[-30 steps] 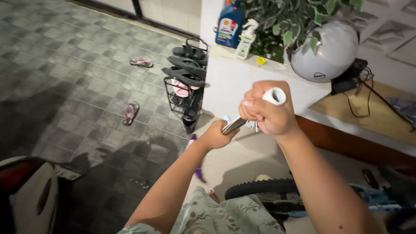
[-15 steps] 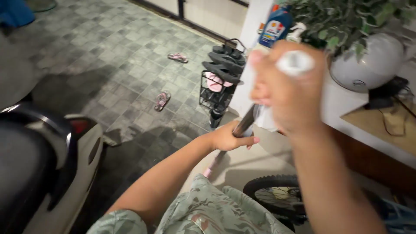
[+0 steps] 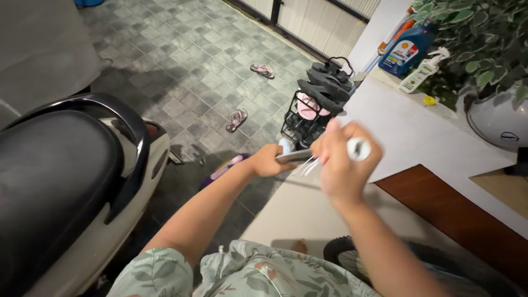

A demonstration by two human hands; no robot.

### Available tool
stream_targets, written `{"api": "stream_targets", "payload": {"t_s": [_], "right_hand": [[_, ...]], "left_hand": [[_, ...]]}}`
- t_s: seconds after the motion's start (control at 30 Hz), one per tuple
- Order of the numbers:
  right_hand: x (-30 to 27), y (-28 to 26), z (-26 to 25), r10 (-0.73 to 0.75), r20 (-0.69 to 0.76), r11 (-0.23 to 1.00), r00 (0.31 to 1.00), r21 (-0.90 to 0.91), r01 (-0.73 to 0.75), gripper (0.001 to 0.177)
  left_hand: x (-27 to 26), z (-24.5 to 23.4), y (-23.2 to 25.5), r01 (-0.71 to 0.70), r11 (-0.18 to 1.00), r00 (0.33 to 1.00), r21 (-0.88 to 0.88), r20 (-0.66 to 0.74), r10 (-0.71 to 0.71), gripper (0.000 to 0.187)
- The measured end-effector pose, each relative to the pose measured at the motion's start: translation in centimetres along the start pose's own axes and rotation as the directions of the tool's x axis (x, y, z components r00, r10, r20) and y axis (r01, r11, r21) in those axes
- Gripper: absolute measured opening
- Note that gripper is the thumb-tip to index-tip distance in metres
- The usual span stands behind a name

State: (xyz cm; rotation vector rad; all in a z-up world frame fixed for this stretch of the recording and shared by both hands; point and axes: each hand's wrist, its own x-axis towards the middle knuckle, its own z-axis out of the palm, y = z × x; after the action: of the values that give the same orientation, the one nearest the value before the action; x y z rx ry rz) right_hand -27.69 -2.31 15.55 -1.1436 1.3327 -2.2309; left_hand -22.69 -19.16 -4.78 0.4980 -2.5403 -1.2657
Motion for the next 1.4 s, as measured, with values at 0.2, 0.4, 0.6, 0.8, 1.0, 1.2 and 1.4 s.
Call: {"api": "stream_targets", "payload": {"t_s": [0.2, 0.4, 0.6, 0.8, 1.0, 1.2, 1.4], "right_hand": [[5.4, -4.9, 3.2, 0.000, 0.132, 1.000, 0.991, 0.010, -0.002, 0.041], [6.5, 1.7, 6.8, 0.080, 0.072, 0.996, 0.994, -0.052, -0.076, 0.041], [5.5, 8.0, 5.9, 0.122, 0.184, 0.986, 0.975, 0.091, -0.140, 0.036], [19.8, 8.2, 2.8, -0.044, 0.530, 0.940, 0.847, 0.309, -0.144, 0.021], [33.7, 10.9, 2.6, 0.167, 0.658, 0.851, 0.734, 0.280, -0.444, 0.026], [29.3, 25.6, 7.0, 0.237, 0.869, 0.700, 0.434, 0.157, -0.697, 0.022], [13.7, 30.5, 8.2, 0.274, 0.956, 0.375, -0.107, -0.208, -0.903, 0.021]], "left_hand": [[-0.1, -0.4, 5.6, -0.074, 0.941, 0.995, -0.329, -0.086, 0.048, 0.042], [-1.0, -0.5, 0.2, 0.013, 0.905, 0.994, -0.426, 0.101, 0.033, 0.044], [1.5, -3.5, -7.6, 0.104, 0.995, 0.984, -0.002, -0.143, -0.103, 0.041], [9.0, -7.8, -2.5, 0.196, 0.980, 0.840, -0.009, -0.514, -0.173, 0.050], [11.4, -10.0, 3.7, 0.304, 0.895, 0.467, -0.326, -0.768, -0.438, 0.045], [3.8, -4.1, -3.4, 0.640, 0.644, 0.049, -0.418, -0.815, -0.577, 0.029], [-9.2, 4.3, -9.7, 0.765, 0.348, -0.177, -0.542, -0.697, -0.695, 0.019]]}}
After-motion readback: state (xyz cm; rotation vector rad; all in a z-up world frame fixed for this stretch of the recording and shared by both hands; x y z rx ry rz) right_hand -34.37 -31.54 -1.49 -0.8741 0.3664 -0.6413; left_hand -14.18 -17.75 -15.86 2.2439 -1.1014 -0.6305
